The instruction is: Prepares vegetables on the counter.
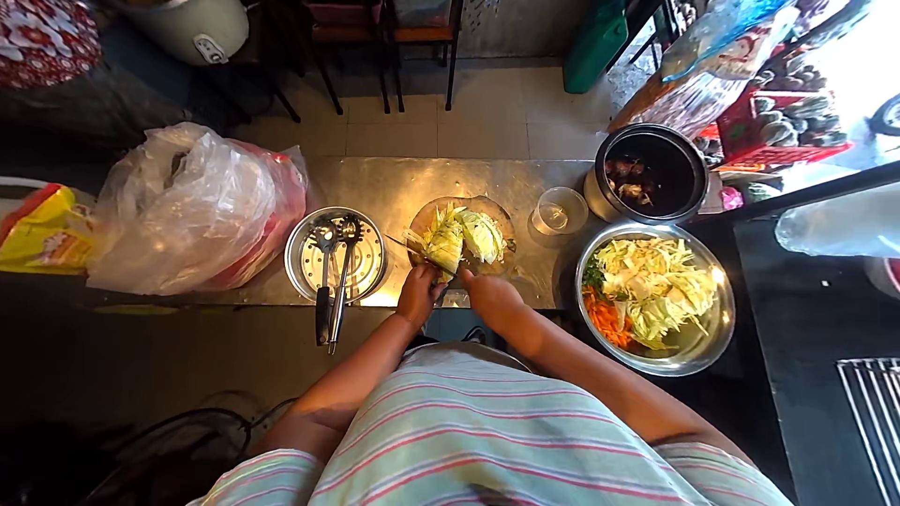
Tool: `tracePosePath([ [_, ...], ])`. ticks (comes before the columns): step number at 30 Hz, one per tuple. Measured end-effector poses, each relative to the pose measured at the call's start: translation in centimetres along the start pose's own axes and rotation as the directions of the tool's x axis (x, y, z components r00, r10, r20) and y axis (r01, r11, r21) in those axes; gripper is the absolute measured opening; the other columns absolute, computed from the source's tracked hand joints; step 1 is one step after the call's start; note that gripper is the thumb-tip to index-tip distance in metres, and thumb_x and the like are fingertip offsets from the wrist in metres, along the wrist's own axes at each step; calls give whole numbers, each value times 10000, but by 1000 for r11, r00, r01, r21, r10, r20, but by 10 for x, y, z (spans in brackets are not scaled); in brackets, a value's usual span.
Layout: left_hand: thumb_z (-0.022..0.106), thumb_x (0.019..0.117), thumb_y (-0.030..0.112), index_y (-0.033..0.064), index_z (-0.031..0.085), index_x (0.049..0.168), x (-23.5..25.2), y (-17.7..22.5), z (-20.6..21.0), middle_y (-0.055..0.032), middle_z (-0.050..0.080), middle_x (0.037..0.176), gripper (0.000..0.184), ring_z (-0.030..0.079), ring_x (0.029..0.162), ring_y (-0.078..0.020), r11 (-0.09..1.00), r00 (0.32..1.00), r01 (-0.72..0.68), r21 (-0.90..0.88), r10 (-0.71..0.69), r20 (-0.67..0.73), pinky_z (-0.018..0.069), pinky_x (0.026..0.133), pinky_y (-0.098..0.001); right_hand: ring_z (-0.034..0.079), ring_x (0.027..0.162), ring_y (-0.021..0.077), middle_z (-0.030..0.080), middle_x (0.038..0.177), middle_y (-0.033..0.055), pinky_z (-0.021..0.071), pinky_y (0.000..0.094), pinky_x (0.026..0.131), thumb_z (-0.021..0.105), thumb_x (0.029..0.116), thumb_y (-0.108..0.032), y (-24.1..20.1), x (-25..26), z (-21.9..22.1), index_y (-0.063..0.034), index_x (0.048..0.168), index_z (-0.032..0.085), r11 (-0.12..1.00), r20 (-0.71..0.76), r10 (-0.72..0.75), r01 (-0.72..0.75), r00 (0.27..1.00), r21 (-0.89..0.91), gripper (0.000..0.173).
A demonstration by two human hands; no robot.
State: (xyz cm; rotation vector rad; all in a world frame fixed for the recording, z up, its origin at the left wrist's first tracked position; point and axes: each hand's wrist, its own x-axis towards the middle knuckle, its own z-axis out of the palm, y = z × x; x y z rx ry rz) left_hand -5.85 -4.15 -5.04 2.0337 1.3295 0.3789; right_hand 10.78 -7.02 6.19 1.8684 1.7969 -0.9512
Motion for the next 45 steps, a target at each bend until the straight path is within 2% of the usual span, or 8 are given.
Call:
tracePosePath([
  [6,698,980,195,-65,725,1027,3,-3,6,-232,661,1197,265,636,1183,-347,999,997,-38,-5,38,-71,495,1077,-436,670,1136,443,678,1189,239,548,611,867,338,1080,-63,0,7,14,-107,1447,461,998,31,55,-55,998,7,390],
  [12,715,962,143,-17,729,1120,2,-10,10,-209,653,1251,226,622,1217,-321,997,994,-59,-46,55,-96,487,1096,-424,662,1155,456,682,1202,245,529,638,918,338,1117,-166,15,61,45,-132,1467,454,995,-1,-31,31,1000,90,370],
  [19,661,1001,162,-15,745,1087,-4,-16,8,-202,682,1154,214,664,1129,-308,995,994,-66,-78,59,-89,520,1051,-425,691,1088,430,697,1131,216,553,610,858,357,1121,-190,-12,4,-9,-114,1367,511,1000,-6,-17,17,1000,4,299],
  [27,663,1005,207,-40,745,931,0,-22,12,-193,697,1031,270,691,1018,-307,991,986,-120,-63,112,-120,550,975,-435,678,1122,436,687,1168,233,549,608,878,328,1108,-145,2,14,21,-107,1441,476,1000,38,28,-28,999,-1,366],
  [34,681,992,181,-1,767,1028,0,-27,14,-167,714,1137,205,689,1104,-272,987,984,-130,-90,117,-134,539,1029,-419,671,1133,447,673,1189,251,540,617,898,309,1124,-176,8,55,49,-104,1468,431,997,35,-33,30,999,74,372],
  [37,753,943,298,-50,701,1102,5,-27,5,-240,646,1235,386,623,1205,-354,996,996,-42,-83,35,-86,490,1088,-458,674,1128,443,679,1182,241,533,627,911,292,1140,-260,12,42,33,-92,1433,469,994,20,-68,66,997,91,381],
  [40,914,725,470,-70,587,1269,14,-24,-9,-309,511,1411,833,494,1358,-432,999,993,53,-3,-53,-106,420,1155,-496,689,1076,429,688,1122,224,546,619,874,311,1141,-324,20,12,14,-93,1388,499,987,-18,-58,60,998,146,387],
  [45,954,497,652,29,225,1627,53,-24,-15,-240,-27,1717,1481,-19,1594,-410,994,997,-71,82,70,15,89,1300,-527,694,1044,413,687,1085,215,549,609,860,331,1134,-384,69,-33,-4,-100,1369,502,960,-88,102,-75,991,269,406],
])
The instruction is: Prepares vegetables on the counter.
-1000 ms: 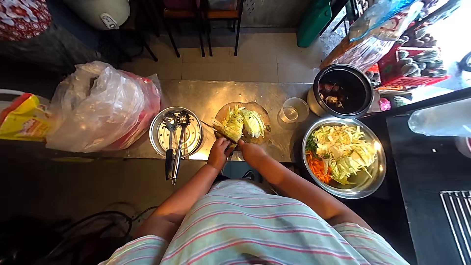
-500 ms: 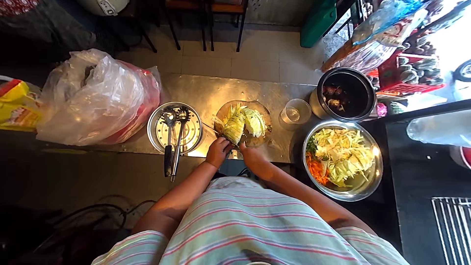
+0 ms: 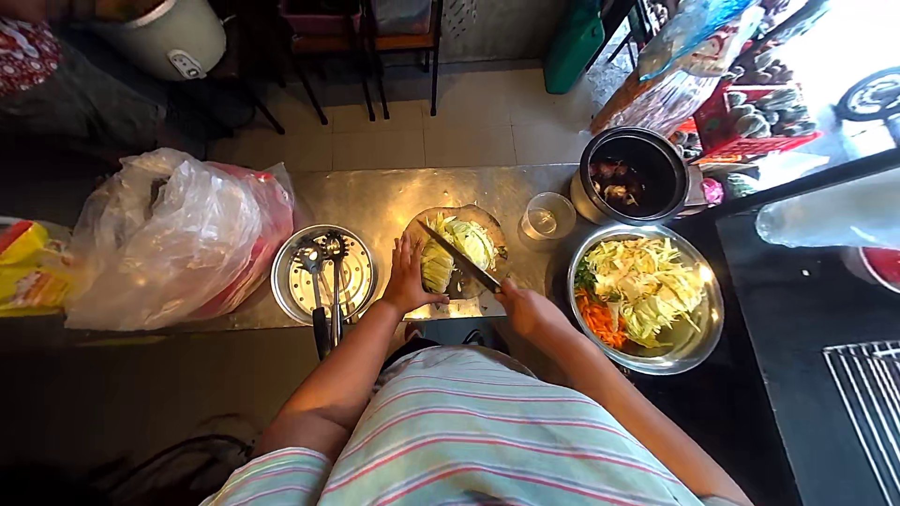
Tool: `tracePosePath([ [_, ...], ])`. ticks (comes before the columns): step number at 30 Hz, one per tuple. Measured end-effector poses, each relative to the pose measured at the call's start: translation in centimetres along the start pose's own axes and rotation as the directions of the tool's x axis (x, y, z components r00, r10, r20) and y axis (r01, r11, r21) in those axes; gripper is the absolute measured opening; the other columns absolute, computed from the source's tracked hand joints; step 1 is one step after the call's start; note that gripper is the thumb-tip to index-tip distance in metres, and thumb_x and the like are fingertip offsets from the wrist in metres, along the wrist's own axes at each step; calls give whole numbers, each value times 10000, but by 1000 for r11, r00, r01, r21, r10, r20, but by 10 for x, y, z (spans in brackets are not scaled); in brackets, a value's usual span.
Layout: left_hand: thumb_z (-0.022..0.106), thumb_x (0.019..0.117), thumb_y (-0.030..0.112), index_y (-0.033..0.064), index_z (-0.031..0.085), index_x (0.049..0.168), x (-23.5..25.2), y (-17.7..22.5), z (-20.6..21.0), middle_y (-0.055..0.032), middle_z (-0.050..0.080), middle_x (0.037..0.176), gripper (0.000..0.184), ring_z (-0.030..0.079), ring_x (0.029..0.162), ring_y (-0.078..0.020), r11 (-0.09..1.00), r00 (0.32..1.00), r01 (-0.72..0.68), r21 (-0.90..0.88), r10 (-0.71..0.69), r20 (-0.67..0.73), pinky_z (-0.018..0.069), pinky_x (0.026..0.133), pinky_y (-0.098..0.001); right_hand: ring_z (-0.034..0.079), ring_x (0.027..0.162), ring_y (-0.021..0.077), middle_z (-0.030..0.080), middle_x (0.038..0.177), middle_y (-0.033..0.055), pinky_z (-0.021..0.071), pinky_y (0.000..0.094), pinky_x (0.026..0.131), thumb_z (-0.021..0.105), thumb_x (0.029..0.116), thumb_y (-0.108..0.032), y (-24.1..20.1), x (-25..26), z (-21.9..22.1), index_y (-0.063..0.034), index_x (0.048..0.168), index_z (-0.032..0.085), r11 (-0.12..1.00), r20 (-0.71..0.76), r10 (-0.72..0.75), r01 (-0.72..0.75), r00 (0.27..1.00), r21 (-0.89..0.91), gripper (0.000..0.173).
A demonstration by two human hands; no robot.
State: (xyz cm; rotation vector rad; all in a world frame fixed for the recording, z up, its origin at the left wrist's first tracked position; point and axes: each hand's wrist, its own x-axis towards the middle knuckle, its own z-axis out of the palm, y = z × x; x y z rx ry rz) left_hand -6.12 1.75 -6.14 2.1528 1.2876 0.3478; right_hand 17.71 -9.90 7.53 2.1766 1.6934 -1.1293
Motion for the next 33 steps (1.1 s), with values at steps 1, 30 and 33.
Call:
tracePosePath([
  [1,943,486,679,32,191,1637,8,2,-1,-244,-39,1716,1519,-33,1592,-420,999,999,-35,29,34,24,63,1296,-552,695,1032,406,685,1071,212,550,599,858,342,1133,-380,11,-6,-2,-91,1349,510,1000,-35,18,-17,999,22,398],
  [30,715,859,150,57,313,1515,45,22,-11,-167,526,1413,774,611,1197,-185,727,957,-43,-685,-168,-238,544,985,-388,693,955,357,666,973,167,543,544,826,316,1134,-401,65,-61,10,-80,1246,529,961,-152,203,-167,967,221,401],
  [33,668,885,201,90,272,1548,50,41,-21,-124,542,1391,780,632,1143,-165,624,954,-34,-780,-212,-212,576,928,-380,697,954,358,672,968,168,548,546,831,321,1133,-399,74,-70,10,-73,1256,538,949,-182,215,-161,959,273,410],
])
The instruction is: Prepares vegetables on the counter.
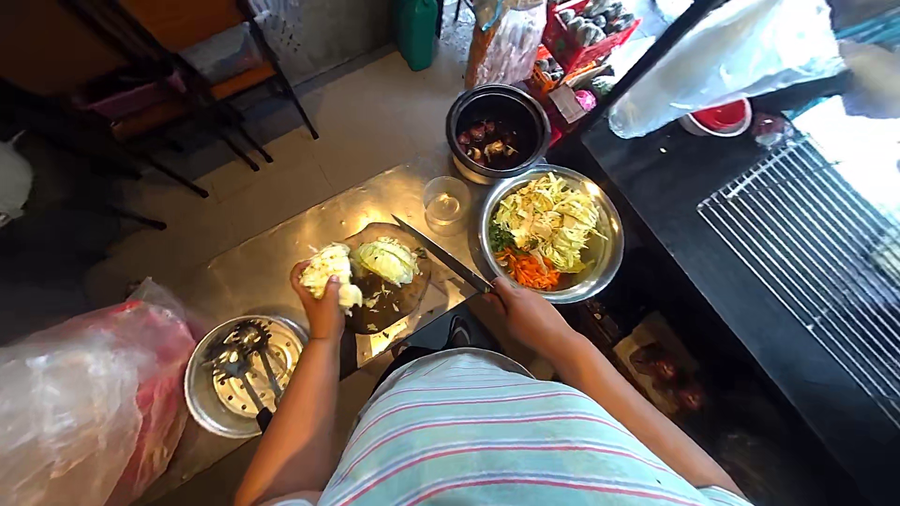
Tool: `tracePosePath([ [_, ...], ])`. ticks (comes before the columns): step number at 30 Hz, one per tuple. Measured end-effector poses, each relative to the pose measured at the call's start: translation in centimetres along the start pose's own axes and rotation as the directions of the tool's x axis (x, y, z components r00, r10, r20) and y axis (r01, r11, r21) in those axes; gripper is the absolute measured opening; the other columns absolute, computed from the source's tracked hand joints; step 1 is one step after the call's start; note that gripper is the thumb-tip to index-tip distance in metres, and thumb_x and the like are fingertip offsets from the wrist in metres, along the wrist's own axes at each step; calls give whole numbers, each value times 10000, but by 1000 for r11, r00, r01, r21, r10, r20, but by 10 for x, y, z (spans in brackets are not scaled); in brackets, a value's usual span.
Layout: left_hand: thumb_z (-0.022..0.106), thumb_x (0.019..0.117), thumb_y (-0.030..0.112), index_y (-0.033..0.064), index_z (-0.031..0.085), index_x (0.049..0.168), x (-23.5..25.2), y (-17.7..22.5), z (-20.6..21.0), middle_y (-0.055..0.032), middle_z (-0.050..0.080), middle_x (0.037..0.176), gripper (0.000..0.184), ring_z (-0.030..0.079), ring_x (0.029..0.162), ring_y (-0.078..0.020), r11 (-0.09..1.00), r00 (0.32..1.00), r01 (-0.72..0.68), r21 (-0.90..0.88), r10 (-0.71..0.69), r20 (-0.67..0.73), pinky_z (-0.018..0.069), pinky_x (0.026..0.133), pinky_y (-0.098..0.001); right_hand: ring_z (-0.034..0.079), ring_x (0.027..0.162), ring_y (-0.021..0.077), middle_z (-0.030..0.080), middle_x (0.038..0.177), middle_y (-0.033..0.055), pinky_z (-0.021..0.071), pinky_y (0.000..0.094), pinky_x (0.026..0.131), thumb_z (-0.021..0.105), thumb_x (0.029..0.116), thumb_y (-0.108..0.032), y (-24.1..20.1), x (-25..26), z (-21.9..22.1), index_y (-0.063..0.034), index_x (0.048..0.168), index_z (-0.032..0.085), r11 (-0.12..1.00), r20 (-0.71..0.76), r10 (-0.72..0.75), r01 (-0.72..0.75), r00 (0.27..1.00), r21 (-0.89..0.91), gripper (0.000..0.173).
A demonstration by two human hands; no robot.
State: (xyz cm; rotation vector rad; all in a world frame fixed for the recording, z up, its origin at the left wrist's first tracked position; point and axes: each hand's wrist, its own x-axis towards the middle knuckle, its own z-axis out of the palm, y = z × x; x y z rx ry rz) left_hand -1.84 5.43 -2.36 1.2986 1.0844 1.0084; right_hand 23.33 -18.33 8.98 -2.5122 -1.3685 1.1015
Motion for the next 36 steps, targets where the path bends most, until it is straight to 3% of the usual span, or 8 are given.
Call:
tracePosePath([
  [8,551,961,260,170,257,1553,-4,66,98,-42,587,1333,666,643,1115,-126,971,970,98,-216,-45,239,575,921,-363,705,956,366,683,966,174,554,546,830,337,1130,-398,51,-39,-1,-64,1271,538,984,-106,136,-122,985,128,415],
  [15,643,890,181,85,251,1530,-5,72,243,-92,564,1344,757,633,1140,-137,977,807,22,-214,109,580,574,948,-360,702,859,335,675,888,140,560,516,765,366,1123,-411,103,-88,2,-78,1240,564,924,-287,335,-254,898,286,404],
  [18,736,829,165,22,302,1493,3,62,296,-149,553,1369,806,637,1162,-155,969,637,-199,-147,242,732,574,962,-354,696,828,323,672,866,129,558,501,741,387,1121,-389,121,-105,8,-75,1243,575,893,-368,417,-301,831,333,386],
  [21,831,775,163,-41,460,1410,24,37,338,-267,493,1463,763,521,1362,-330,796,339,-602,-60,323,884,462,1129,-460,706,864,330,688,899,136,562,511,767,388,1122,-386,133,-115,12,-79,1273,571,856,-370,493,-362,788,370,388],
  [25,874,749,454,265,513,1511,37,15,368,-173,264,1678,863,165,1570,-421,308,-37,-951,0,-115,993,164,1275,-579,709,852,327,689,897,135,566,511,749,392,1120,-397,141,-115,19,-81,1273,577,842,-391,522,-383,758,381,397],
  [28,839,697,679,404,296,1616,32,20,371,-117,-29,1744,1102,-54,1590,-420,151,-44,-988,10,-354,934,70,1278,-581,704,843,317,684,887,129,562,506,737,395,1118,-396,141,-110,17,-87,1247,584,854,-393,502,-370,771,364,384],
  [31,810,743,677,402,320,1614,31,45,353,-165,35,1736,1036,62,1585,-440,260,-83,-965,8,-337,938,129,1263,-615,701,828,322,682,874,134,562,512,729,407,1115,-392,136,-100,10,-73,1233,592,882,-412,456,-338,789,328,387],
  [36,666,1009,234,139,749,1222,46,113,274,-104,624,1420,248,620,1287,-272,511,-58,-859,-44,-12,998,496,1092,-480,699,800,355,681,866,165,558,556,705,422,1112,-358,118,-75,-4,-42,1240,597,949,-450,298,-210,842,235,383],
])
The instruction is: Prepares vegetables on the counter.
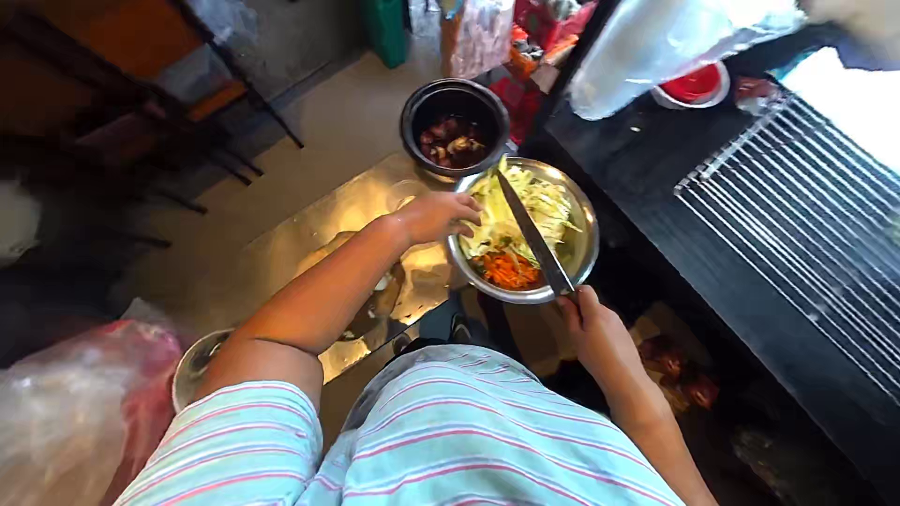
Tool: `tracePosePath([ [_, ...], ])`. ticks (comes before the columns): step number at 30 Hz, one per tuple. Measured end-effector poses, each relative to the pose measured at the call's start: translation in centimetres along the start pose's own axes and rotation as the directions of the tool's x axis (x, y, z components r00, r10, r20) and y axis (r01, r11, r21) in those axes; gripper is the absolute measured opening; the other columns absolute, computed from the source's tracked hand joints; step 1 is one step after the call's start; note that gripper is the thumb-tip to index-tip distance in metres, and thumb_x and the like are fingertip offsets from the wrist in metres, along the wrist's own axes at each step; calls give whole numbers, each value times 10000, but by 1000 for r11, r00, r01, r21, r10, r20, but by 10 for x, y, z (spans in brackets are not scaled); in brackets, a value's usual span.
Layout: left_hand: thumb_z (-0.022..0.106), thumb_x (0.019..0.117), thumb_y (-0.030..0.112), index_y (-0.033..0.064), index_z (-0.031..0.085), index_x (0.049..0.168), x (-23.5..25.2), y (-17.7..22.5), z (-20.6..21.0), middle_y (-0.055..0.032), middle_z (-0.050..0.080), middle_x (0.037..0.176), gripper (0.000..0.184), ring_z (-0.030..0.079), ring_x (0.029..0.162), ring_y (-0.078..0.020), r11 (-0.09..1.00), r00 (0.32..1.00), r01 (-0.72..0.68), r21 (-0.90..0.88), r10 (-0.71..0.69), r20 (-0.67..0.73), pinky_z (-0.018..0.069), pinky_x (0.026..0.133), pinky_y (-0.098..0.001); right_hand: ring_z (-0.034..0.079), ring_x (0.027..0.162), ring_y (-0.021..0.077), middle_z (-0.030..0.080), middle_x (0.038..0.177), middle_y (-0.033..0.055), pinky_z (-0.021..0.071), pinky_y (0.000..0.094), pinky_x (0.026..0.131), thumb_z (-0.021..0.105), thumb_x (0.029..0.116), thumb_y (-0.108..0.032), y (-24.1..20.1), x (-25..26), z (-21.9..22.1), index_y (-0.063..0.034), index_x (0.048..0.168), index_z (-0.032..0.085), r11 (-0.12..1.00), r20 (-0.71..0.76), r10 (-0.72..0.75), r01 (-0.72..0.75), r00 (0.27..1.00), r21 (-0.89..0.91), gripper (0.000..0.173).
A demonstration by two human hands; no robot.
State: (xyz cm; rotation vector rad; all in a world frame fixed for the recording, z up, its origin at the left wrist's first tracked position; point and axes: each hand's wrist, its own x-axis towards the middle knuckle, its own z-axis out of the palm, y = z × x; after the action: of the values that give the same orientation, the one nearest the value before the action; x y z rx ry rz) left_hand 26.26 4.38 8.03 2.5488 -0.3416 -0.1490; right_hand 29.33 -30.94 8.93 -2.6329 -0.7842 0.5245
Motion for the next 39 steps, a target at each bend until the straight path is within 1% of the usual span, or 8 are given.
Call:
tracePosePath([
  [3,726,964,180,79,744,1183,-78,-13,-27,-120,698,1245,241,676,1156,-260,992,981,127,-14,-128,-145,535,1038,-450,694,796,357,678,864,164,554,556,705,425,1111,-351,-24,15,7,-45,1225,598,996,70,-90,90,993,-3,370],
  [7,971,689,245,231,461,1561,-164,-27,-7,-142,418,1613,1011,324,1501,-459,807,794,579,116,-590,143,275,1145,-754,703,854,399,680,900,193,554,585,745,398,1120,-362,-60,28,21,-43,1275,561,975,283,-198,219,939,-44,391],
  [9,978,640,112,296,400,1595,-187,-39,22,-121,301,1680,1132,211,1542,-485,764,734,621,172,-645,214,212,1135,-807,701,859,390,680,899,184,551,588,745,402,1118,-376,-73,32,28,-64,1264,570,945,399,-270,320,877,-65,383],
  [13,776,742,-133,275,571,1477,-210,-66,51,-94,446,1604,866,407,1482,-367,848,835,498,183,-525,162,335,1210,-564,688,868,363,677,900,157,538,580,755,408,1108,-409,-90,41,47,-110,1204,609,837,655,-373,543,657,-68,373],
  [17,810,805,-15,245,557,1490,-210,-61,45,-81,456,1598,775,428,1473,-334,848,838,492,197,-523,158,341,1213,-528,689,1038,411,695,1078,212,533,630,866,360,1122,-411,-111,52,104,-101,1321,567,734,816,-398,680,420,8,422],
  [21,813,882,154,185,530,1503,-215,-46,30,-71,491,1571,683,511,1411,-298,841,840,542,6,-541,-43,420,1167,-500,665,1093,455,664,1158,263,518,661,903,374,1127,-365,-153,53,169,-57,1362,535,680,837,-438,730,327,71,419],
  [31,798,917,291,178,449,1557,-237,38,-6,-105,499,1551,738,534,1387,-287,717,669,690,-97,-683,-292,445,1151,-483,671,1100,465,677,1142,262,525,660,889,320,1134,-342,-187,43,205,-71,1373,507,684,828,-441,727,346,61,407],
  [39,803,905,363,215,435,1566,-267,56,11,-121,532,1509,771,579,1327,-306,454,388,861,-227,-877,-285,488,1089,-540,678,1119,435,682,1166,239,542,624,904,320,1134,-303,-195,47,200,-77,1407,486,831,726,-373,557,578,-16,391],
])
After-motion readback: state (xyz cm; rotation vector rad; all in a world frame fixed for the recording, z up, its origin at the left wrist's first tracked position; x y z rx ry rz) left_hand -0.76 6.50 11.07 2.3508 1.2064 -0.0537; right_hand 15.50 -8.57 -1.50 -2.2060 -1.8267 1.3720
